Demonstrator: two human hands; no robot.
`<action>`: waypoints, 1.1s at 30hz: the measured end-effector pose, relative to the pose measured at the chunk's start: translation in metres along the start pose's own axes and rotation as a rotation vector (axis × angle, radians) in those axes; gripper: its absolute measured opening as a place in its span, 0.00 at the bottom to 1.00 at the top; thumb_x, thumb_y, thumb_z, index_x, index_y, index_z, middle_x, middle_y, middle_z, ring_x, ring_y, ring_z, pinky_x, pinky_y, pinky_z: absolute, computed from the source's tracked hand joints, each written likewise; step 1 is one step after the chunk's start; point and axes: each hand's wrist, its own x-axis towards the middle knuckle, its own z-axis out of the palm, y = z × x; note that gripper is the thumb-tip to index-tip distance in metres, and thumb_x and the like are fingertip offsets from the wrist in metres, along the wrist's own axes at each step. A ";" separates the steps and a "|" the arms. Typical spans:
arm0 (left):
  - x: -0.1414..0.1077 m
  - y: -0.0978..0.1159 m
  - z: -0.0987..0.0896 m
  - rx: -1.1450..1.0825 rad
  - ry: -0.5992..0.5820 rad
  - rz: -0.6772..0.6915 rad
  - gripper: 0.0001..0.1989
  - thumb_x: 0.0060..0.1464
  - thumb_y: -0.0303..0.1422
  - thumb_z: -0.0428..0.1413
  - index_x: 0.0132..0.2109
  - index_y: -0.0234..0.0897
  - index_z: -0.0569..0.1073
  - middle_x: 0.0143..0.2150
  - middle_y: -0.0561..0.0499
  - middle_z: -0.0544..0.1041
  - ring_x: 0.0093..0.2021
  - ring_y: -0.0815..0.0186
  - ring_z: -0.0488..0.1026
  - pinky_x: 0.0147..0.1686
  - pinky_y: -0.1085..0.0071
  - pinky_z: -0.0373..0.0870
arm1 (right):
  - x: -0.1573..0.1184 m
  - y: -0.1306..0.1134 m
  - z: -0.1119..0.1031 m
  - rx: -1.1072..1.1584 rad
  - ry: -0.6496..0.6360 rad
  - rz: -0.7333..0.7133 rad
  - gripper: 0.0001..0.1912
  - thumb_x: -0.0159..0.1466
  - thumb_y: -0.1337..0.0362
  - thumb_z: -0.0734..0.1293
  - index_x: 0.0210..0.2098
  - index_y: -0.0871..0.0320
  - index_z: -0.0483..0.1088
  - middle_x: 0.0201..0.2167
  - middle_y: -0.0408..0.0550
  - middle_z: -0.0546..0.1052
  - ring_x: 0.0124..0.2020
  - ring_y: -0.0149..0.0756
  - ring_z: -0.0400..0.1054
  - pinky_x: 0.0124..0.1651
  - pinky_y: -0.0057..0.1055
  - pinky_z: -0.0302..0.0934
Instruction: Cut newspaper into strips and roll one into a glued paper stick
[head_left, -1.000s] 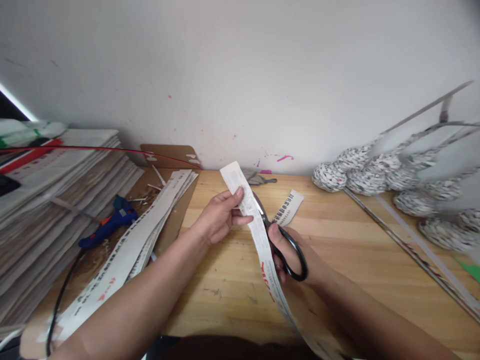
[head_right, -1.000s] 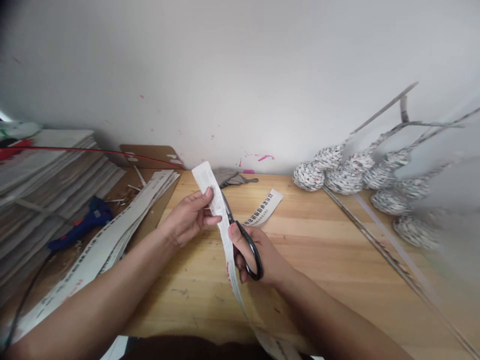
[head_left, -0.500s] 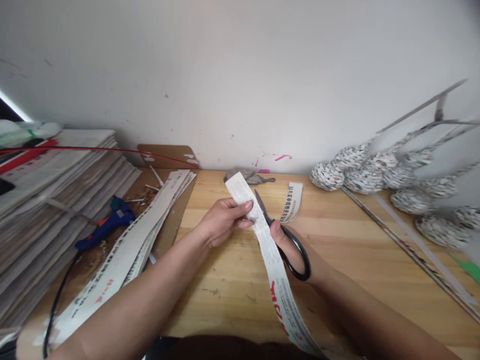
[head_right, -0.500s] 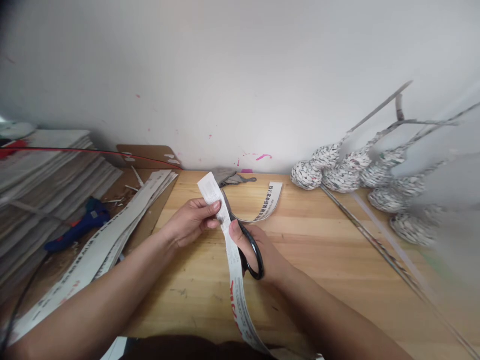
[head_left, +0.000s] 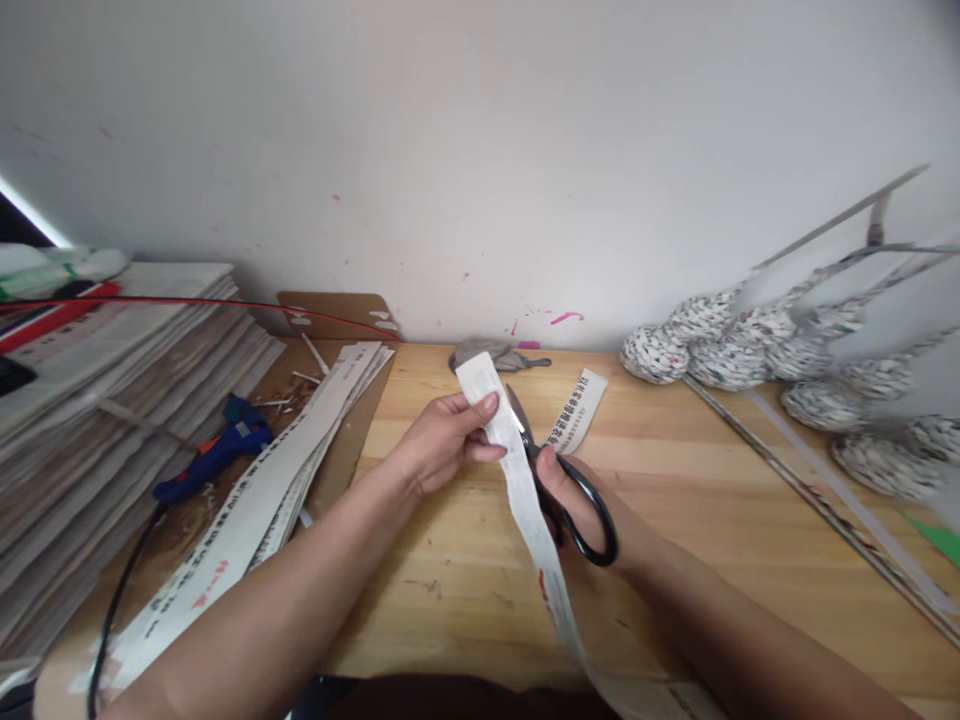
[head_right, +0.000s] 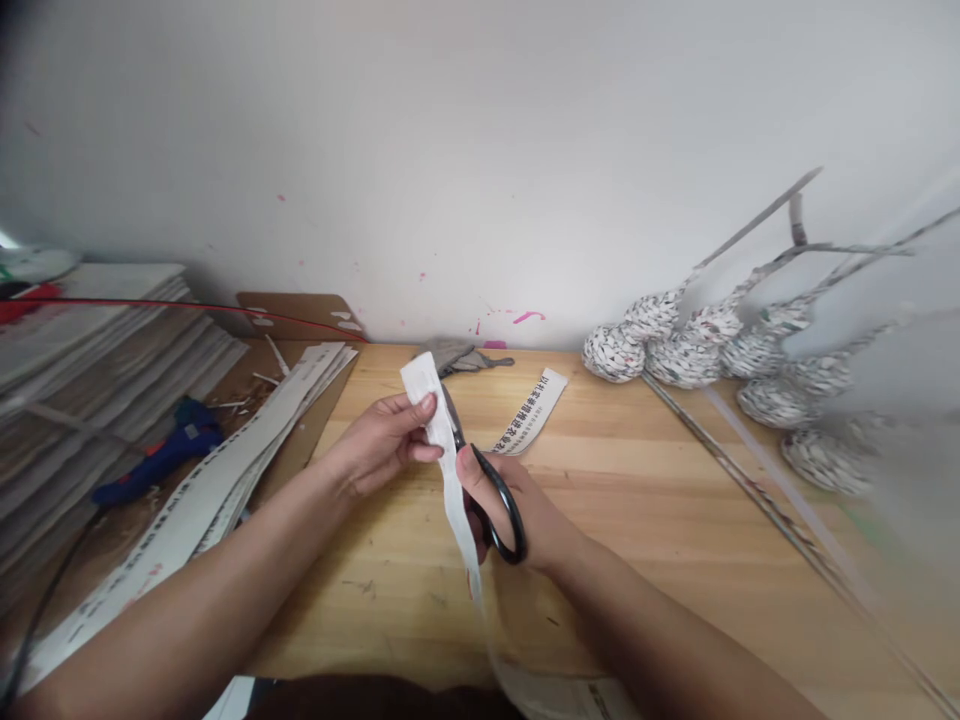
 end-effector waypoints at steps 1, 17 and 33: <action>0.000 -0.001 0.001 0.016 -0.020 -0.014 0.15 0.46 0.37 0.69 0.36 0.30 0.80 0.31 0.45 0.82 0.26 0.68 0.77 0.24 0.77 0.77 | 0.001 0.004 0.000 0.016 -0.008 -0.017 0.33 0.64 0.34 0.54 0.23 0.56 0.64 0.14 0.43 0.68 0.15 0.31 0.62 0.19 0.28 0.55; 0.003 -0.005 -0.001 -0.068 -0.017 0.003 0.12 0.42 0.30 0.71 0.35 0.32 0.81 0.35 0.47 0.82 0.31 0.71 0.78 0.31 0.80 0.76 | 0.005 0.018 -0.001 0.117 -0.010 0.099 0.38 0.56 0.26 0.53 0.24 0.57 0.62 0.12 0.38 0.64 0.10 0.27 0.60 0.11 0.22 0.55; 0.004 -0.004 -0.001 -0.166 -0.032 -0.052 0.06 0.49 0.25 0.67 0.37 0.30 0.80 0.34 0.48 0.82 0.31 0.71 0.79 0.29 0.80 0.78 | 0.001 0.000 -0.001 0.042 -0.039 0.036 0.34 0.61 0.31 0.55 0.26 0.58 0.63 0.17 0.41 0.67 0.16 0.27 0.64 0.20 0.24 0.61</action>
